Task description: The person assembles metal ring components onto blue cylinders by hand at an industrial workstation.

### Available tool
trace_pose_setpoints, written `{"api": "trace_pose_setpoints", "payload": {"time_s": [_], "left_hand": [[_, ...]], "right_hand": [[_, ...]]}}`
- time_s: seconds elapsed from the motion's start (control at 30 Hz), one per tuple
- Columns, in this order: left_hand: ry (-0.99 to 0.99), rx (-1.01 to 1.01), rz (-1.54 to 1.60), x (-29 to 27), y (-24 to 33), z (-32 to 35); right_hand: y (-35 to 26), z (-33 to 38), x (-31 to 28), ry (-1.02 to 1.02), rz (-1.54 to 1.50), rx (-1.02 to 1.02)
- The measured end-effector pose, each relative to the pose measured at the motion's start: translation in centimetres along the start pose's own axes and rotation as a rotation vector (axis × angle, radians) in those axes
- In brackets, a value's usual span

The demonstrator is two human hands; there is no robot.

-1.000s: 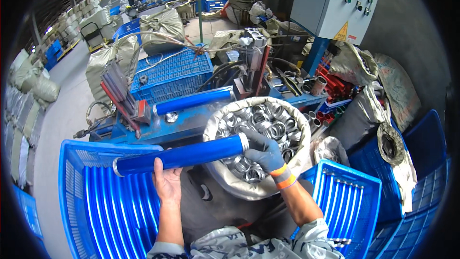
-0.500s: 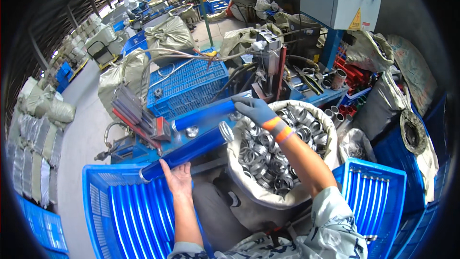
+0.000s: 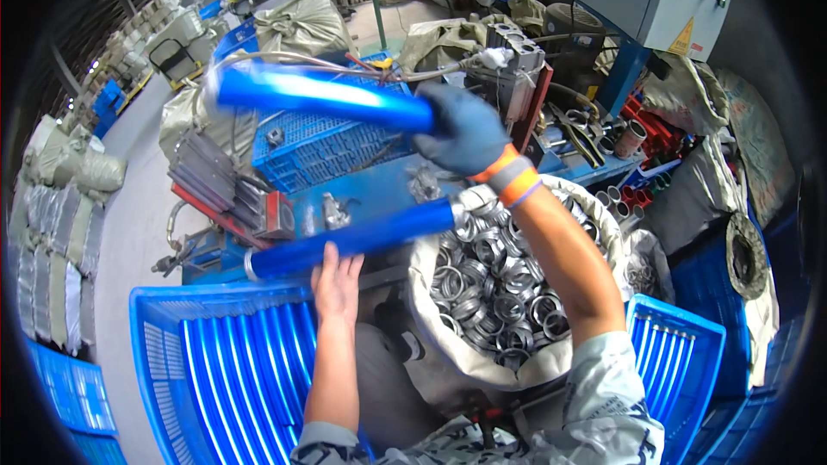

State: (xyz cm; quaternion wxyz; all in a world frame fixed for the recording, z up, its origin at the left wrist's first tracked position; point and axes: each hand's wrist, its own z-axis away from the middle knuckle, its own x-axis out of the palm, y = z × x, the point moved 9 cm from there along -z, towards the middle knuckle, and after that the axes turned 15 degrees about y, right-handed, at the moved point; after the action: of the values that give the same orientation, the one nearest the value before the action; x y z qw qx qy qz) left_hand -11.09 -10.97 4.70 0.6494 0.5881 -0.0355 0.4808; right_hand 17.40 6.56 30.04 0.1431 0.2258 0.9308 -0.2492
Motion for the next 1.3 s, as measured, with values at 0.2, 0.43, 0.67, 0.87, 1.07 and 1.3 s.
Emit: {"api": "trace_pose_setpoints", "payload": {"time_s": [0.2, 0.43, 0.67, 0.87, 1.07, 1.3], "left_hand": [[0.054, -0.057, 0.018, 10.4, -8.4, -9.2], [0.210, -0.105, -0.125, 7.6, -13.4, -16.8], [0.204, -0.126, -0.222, 7.4, -13.4, -15.6], [0.146, -0.260, -0.310, 9.7, -22.2, -15.4], [-0.043, -0.299, -0.418, 3.8, -18.6, -23.6], [-0.042, -0.162, -0.485, 4.3, -16.8, -13.3]], "right_hand": [[-2.2, 2.9, -16.7, 0.305, -0.610, 0.437], [1.3, 21.4, -36.9, 0.539, -0.280, 0.623], [-2.7, 42.0, -51.3, 0.747, 0.094, 0.758], [-13.8, 64.7, -67.5, 0.750, 0.789, 1.099], [-14.9, 72.6, -66.1, 0.641, 0.999, 0.986], [-18.3, 79.0, -67.5, 0.271, 1.303, 1.343]]}}
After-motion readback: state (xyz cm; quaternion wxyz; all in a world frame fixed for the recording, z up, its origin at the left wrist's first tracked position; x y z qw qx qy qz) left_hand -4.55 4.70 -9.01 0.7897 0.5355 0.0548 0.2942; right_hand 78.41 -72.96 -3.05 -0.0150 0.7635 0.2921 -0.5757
